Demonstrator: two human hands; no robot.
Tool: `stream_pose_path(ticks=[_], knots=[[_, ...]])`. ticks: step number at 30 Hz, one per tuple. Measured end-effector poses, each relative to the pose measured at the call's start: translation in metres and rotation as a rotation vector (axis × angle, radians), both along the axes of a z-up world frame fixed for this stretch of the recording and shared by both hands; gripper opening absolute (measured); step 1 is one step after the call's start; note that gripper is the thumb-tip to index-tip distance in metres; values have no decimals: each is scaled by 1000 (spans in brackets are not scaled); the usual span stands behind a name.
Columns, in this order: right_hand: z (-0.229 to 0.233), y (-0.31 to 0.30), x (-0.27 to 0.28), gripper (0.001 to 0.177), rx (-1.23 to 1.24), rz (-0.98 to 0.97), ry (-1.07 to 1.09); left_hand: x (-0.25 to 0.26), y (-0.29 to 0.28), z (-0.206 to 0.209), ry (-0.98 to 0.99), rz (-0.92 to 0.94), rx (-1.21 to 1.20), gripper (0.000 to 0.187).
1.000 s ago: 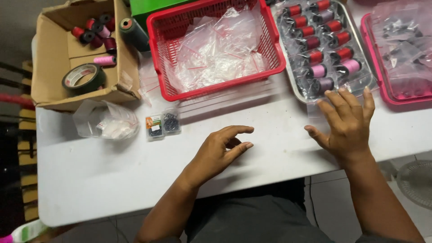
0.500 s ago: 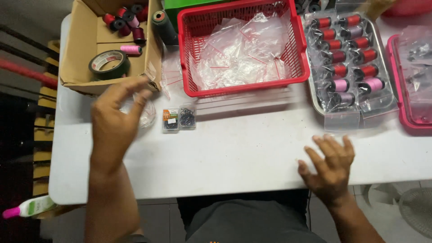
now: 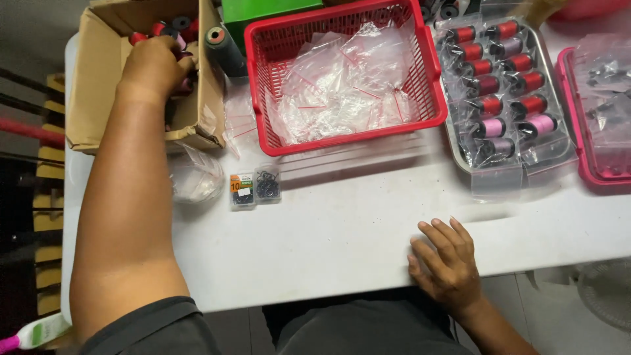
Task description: Packaging small spools of fishing line or thread into individual plastic bags.
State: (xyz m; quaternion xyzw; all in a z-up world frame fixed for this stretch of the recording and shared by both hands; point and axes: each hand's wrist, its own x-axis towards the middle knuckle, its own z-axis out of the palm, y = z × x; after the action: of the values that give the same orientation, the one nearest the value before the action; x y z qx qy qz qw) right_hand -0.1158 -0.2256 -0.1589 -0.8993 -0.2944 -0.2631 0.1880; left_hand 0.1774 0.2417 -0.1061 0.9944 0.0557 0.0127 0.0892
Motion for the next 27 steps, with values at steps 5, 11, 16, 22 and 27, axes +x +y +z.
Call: stream_pose_path(ticks=[5,11,16,22,27], knots=[[-3,-3,1,21,14,4,6,11,3,-12,-31,-7,62,17],[-5,-4,0,22,16,9,-3,3,4,-8,-138,-38,60,9],[-4,-3,-1,20,41,-7,-11,-36,-11,35,-315,-77,-24,20],[-3,-3,-3,17,52,-20,-29,-143,-87,107,-737,-357,-243,9],[2,-1,-3,14,82,6,-21,-231,-165,109,-599,-448,-601,9]])
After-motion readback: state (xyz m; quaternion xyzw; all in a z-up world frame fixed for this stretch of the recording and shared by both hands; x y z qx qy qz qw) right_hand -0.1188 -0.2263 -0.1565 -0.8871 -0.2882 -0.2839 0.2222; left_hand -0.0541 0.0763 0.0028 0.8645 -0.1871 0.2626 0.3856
